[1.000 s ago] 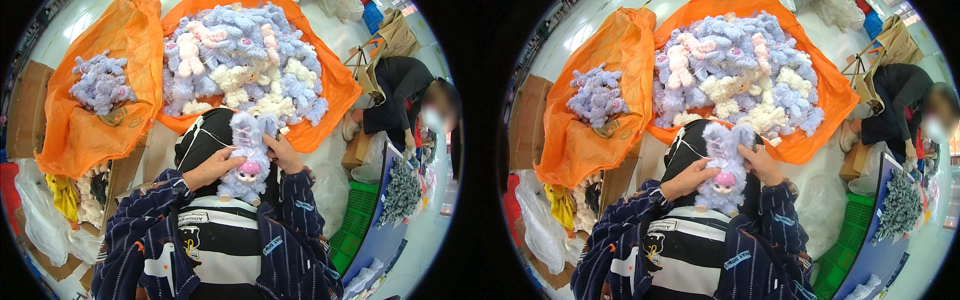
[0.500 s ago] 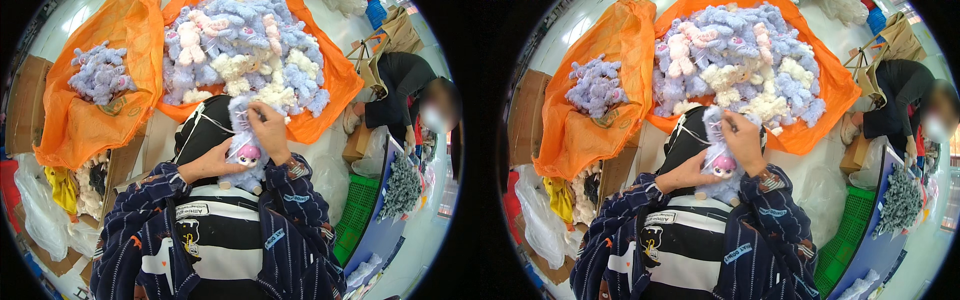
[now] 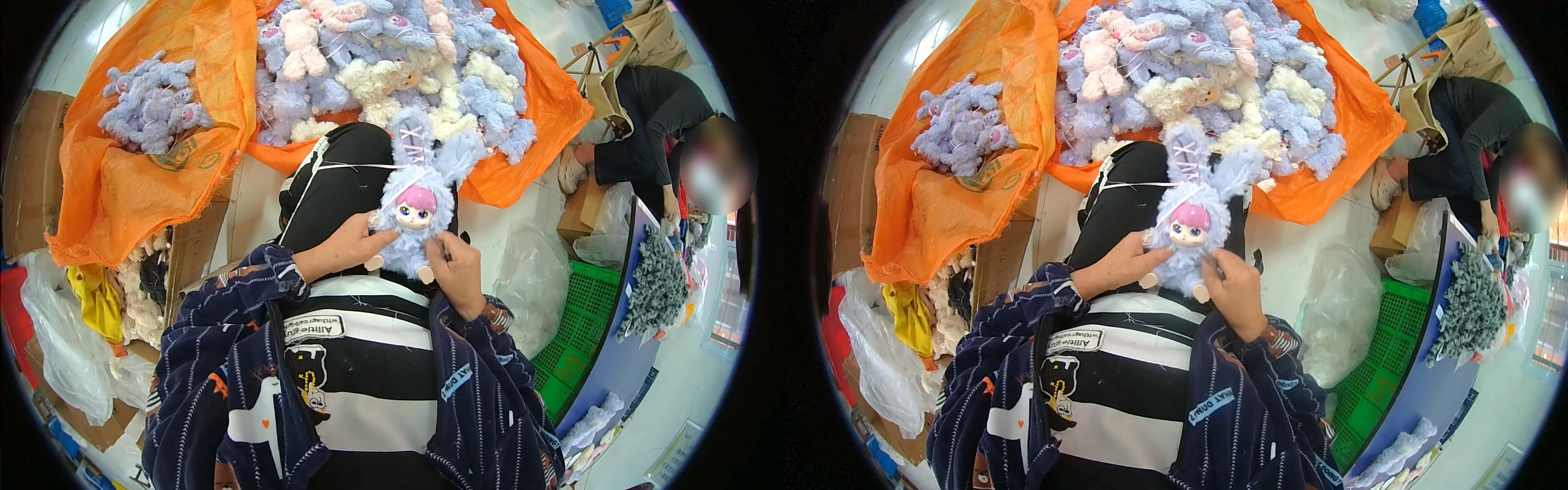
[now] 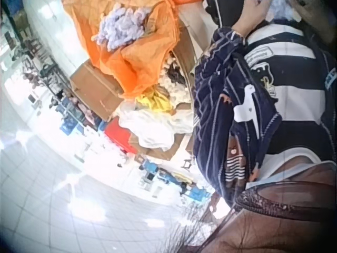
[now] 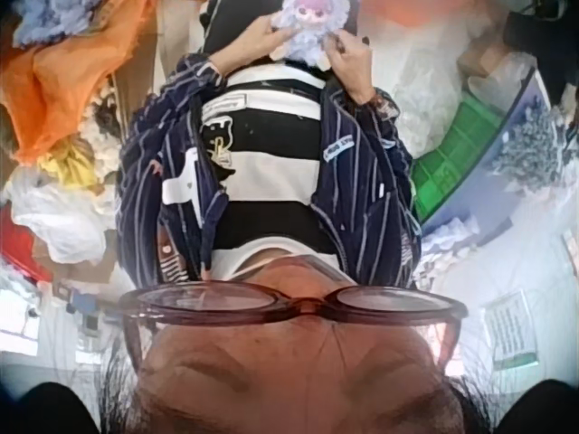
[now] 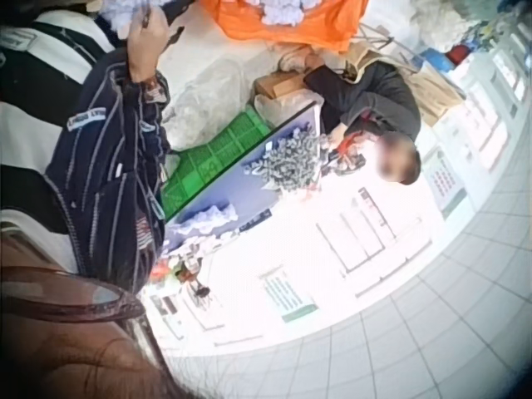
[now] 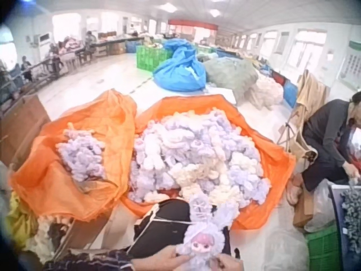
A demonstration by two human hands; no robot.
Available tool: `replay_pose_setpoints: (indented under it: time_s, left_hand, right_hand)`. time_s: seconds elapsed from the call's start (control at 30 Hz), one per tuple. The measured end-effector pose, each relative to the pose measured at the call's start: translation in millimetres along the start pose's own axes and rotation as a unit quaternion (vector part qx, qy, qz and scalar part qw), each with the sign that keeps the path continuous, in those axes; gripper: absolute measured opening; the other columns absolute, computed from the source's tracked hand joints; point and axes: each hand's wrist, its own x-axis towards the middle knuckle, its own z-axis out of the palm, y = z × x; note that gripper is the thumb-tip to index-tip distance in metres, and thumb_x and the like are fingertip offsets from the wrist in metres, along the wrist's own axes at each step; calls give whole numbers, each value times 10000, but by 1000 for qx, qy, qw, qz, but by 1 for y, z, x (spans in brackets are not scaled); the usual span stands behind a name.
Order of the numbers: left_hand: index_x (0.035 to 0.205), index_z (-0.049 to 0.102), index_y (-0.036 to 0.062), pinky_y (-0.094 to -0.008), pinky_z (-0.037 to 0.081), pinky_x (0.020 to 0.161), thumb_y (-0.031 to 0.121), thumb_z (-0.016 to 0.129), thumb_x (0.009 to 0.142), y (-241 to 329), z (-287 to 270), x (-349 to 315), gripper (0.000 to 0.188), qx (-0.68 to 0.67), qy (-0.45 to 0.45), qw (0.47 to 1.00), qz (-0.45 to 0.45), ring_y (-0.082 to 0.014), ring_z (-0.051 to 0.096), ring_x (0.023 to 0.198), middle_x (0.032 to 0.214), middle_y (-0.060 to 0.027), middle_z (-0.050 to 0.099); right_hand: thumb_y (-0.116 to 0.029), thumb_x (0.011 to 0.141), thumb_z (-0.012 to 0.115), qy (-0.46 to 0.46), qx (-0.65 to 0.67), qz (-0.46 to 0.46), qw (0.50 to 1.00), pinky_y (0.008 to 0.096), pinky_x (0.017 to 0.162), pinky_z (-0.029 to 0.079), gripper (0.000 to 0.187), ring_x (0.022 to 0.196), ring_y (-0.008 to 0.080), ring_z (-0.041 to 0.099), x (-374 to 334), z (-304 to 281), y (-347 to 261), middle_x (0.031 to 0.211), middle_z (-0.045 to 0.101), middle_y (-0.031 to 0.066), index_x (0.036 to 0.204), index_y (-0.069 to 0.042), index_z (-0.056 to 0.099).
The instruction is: The person sits on the floor and repeatedly picks up small stuffed toys from a pile on an orange sheet. Using small scissors, the person trims loose threads and fluff from the toys, then places them back on the pile. The process is repeated for multiple toys throughout the clip.
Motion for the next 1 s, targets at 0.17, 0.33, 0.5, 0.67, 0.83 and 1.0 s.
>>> replay_pose_setpoints:
  time_s: [0.17,0.33,0.5,0.67,0.83,1.0]
  left_hand:
    - [996,592,-52,-261,477,648,110,573,873,-7,1,1,204,68,130,981,129,-72,556,740,814,-93,657]
    - [1059,573,-42,-232,457,725,96,536,894,-1,-11,-2,218,45,179,975,120,-60,543,821,921,-29,633]
    - [1053,581,-37,-236,457,736,125,541,900,4,-12,3,226,109,179,973,95,-68,548,835,919,-25,630]
    - [1188,466,-31,-271,451,820,147,666,812,-2,-3,17,462,-52,102,991,64,-127,547,950,1056,-81,586]
    - [1249,433,7,-296,427,889,34,655,766,-6,2,31,533,-143,69,987,29,-161,538,1036,1144,-84,557]
    - [1175,504,1,-301,453,846,11,641,745,-4,1,32,451,-194,67,978,35,-168,578,954,1059,-78,598]
  right_hand:
    - [-175,854,569,10,398,324,858,235,439,344,133,451,81,422,23,17,21,599,500,-17,833,-44,574]
    - [-190,901,537,1,540,292,790,185,420,314,209,433,43,366,24,1,1,604,480,-22,1026,-25,560]
    - [-87,818,639,-2,106,48,993,217,559,443,192,633,76,581,9,0,-18,721,625,66,994,-15,619]
    - [-153,805,655,25,44,86,995,258,600,468,214,663,136,619,19,10,-14,755,643,121,952,-5,609]
    - [-161,785,633,37,11,152,988,313,573,457,184,588,214,596,18,4,0,675,609,127,834,-4,548]
    - [-110,741,626,-82,-103,-69,989,346,570,451,159,665,289,576,14,-21,-4,722,564,116,837,-34,526]
